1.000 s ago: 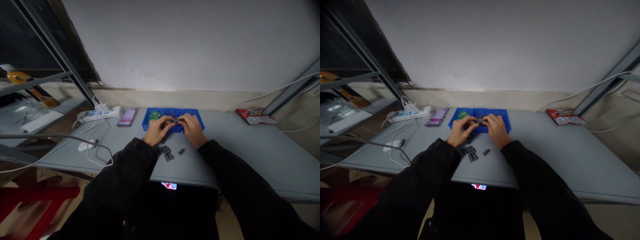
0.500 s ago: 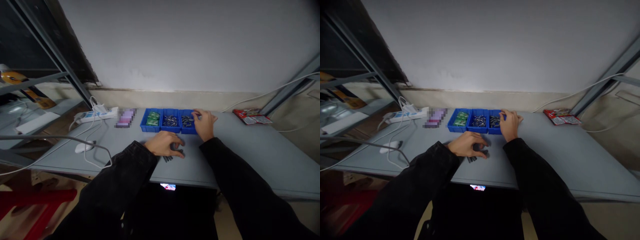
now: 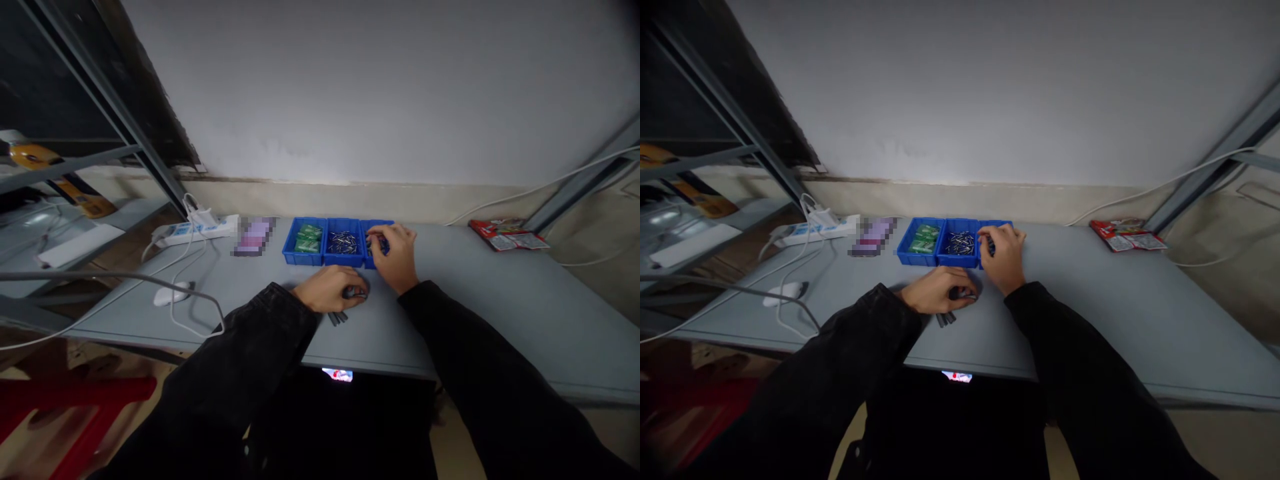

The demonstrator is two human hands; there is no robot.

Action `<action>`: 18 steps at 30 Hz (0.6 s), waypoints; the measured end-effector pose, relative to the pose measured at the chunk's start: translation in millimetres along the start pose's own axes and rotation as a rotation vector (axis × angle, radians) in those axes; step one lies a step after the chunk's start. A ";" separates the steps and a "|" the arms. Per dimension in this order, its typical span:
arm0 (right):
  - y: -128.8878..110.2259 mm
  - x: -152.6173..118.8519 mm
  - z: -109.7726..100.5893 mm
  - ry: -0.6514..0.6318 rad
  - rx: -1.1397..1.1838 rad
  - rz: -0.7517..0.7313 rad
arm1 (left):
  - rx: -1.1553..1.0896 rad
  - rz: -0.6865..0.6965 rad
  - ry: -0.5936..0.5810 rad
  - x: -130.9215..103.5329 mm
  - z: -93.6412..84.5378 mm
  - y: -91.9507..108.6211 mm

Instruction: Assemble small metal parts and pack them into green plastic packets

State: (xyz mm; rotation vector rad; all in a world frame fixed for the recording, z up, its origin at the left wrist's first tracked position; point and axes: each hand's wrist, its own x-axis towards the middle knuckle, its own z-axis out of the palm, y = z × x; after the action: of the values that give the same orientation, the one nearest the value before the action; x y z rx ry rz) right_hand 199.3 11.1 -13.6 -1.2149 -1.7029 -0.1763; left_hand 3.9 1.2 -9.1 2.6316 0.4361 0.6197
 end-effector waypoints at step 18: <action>-11.3 -8.0 6.4 -0.250 0.104 -0.204 | -0.001 -0.175 0.581 -1.5 -6.0 -16.6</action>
State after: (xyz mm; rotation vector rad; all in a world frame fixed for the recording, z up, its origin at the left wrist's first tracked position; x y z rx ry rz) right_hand 186.5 4.4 -18.5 -1.0184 -2.0290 -0.0586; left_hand -3.7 16.9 -12.2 2.3397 0.8183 1.3202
